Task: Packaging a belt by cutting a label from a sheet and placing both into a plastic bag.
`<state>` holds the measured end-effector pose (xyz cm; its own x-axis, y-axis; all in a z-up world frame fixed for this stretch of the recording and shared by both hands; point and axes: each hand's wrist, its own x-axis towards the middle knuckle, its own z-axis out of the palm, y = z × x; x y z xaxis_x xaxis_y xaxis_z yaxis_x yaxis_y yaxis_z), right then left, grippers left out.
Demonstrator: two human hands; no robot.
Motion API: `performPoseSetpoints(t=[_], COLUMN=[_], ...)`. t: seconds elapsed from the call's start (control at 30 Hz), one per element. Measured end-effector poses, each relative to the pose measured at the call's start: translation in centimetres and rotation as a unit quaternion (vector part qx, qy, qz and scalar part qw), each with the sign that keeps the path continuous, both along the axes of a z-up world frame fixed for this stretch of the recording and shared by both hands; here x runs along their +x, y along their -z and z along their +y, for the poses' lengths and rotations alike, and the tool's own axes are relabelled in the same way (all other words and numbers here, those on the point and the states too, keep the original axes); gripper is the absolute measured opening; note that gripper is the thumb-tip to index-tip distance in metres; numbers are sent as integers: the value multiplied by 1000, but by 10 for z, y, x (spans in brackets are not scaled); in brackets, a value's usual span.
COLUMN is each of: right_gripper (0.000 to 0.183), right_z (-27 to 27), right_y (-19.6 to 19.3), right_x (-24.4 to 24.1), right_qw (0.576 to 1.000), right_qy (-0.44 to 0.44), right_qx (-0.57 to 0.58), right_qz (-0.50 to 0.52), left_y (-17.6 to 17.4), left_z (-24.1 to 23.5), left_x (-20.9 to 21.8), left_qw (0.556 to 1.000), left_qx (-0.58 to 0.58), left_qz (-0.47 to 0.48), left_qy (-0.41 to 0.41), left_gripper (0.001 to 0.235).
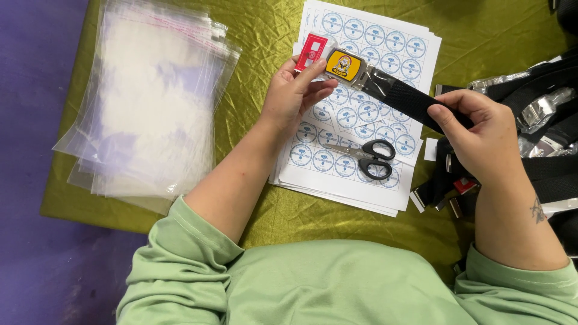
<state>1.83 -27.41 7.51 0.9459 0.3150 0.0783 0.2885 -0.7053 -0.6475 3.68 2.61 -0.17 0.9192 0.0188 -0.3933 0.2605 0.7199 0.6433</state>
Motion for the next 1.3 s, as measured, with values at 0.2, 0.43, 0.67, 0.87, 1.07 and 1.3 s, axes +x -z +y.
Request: performPoseSetpoints(t=[0.2, 0.43, 0.67, 0.87, 1.07, 1.3], right_gripper=[14, 13, 14, 16, 16, 18], right_z=[-5, -6, -5, 0, 10, 20], right_y=[0, -4, -5, -8, -9, -13], right_x=[-6, -20, -30, -30, -31, -33], right_qw=[998, 987, 973, 967, 957, 960], right_qy=[-13, -35, -42, -29, -19, 1], right_qx=[65, 159, 217, 225, 247, 228], right_qz=[-16, 13, 71, 118, 148, 162], left_y=[-13, -18, -23, -25, -10, -30], left_z=[1, -4, -6, -6, -6, -16], left_x=[-9, -17, -23, -25, -21, -35], left_qw=[950, 936, 878, 799, 748, 651], left_qx=[300, 318, 432, 542, 617, 591], left_qz=[-89, -151, -203, -253, -230, -470], left_qy=[-8, 0, 31, 69, 83, -78], left_gripper=[32, 22, 19, 18, 27, 20])
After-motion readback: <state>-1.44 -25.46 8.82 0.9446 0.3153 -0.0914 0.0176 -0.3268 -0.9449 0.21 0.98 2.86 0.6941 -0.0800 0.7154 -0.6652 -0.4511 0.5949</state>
